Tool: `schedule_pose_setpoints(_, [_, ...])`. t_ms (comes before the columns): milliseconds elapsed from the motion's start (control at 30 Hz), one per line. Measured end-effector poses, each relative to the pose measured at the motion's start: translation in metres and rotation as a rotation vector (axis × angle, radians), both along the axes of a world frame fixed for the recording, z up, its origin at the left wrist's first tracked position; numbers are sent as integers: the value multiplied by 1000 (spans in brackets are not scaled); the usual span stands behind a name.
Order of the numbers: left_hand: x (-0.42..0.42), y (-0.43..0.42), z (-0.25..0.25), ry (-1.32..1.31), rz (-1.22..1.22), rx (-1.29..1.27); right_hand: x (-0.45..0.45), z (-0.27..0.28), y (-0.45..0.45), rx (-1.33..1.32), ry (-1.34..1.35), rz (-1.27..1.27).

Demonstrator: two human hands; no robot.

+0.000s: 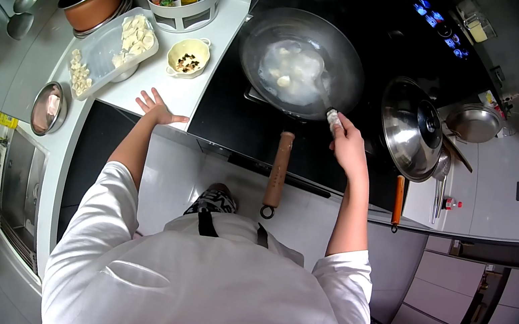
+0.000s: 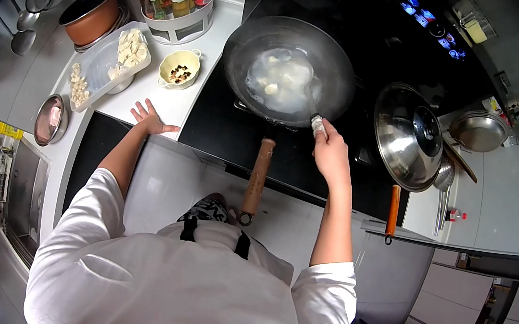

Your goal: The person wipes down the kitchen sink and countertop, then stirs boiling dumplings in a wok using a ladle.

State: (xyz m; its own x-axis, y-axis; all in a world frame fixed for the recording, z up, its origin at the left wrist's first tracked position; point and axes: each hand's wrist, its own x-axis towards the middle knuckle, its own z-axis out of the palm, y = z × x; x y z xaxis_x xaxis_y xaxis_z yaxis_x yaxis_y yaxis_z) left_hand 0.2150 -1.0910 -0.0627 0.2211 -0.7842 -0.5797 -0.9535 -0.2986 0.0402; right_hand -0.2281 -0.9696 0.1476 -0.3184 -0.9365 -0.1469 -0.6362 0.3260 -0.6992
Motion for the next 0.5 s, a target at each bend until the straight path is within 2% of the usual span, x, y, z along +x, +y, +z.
schedule_pose_setpoints(100, [2,-2,-7,-9,-9,-20,3,22,7,158,-340,29])
schedule_pose_setpoints(200, [2,-1,-9,0,9,-27,2,26,10,208,-468,35])
schedule_pose_setpoints(400, [2,-1,-9,19,23,-43,0,37,25,239,-654,40])
schedule_pose_setpoints(500, [2,-1,-10,17,23,-39,4,38,37,205,-626,31])
